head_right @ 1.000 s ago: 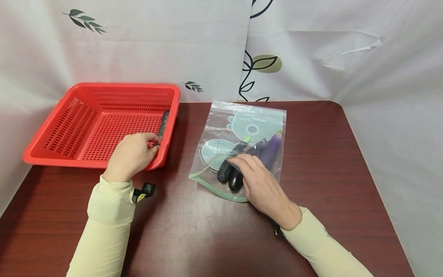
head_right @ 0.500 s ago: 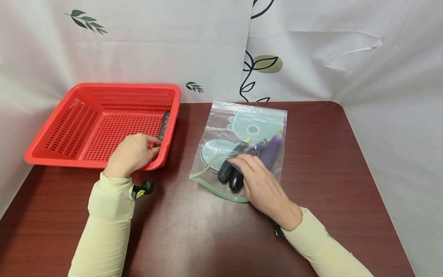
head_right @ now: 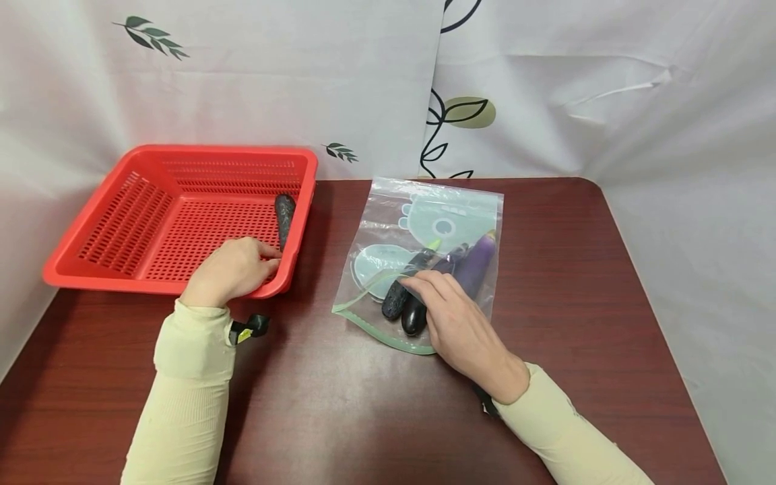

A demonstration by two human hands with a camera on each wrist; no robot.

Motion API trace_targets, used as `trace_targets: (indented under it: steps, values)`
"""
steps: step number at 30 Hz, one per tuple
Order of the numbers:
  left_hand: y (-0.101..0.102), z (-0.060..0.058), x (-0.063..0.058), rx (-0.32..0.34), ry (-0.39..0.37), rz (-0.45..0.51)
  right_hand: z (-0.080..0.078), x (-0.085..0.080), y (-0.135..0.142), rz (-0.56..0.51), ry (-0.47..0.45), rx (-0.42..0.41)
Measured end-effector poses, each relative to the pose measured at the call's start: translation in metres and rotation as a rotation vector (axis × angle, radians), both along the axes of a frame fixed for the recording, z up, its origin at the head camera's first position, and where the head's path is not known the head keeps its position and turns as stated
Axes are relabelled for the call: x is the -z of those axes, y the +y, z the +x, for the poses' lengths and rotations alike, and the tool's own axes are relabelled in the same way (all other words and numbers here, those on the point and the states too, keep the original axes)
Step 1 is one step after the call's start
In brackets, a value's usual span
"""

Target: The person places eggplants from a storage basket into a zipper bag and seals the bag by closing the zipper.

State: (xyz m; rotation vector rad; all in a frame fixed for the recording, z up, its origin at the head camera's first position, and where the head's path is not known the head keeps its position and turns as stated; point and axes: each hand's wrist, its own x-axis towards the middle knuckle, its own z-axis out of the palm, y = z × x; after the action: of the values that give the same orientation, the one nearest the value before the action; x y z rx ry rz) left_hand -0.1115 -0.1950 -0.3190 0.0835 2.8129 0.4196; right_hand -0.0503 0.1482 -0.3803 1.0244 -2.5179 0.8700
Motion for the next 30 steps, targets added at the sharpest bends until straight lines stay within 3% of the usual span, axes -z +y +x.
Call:
trace_targets:
  steps: [22,30]
  values:
    - [-0.0022,-0.0099,0.0035,0.081,-0.117,-0.031,-0.0003,0.0017,-0.0002,0.006,0.003,-0.002]
    - [-0.0018,-0.0068,0.0007,0.001,-0.040,-0.020,-0.0005,0.0018,-0.0009,0.006,-0.001,-0.004]
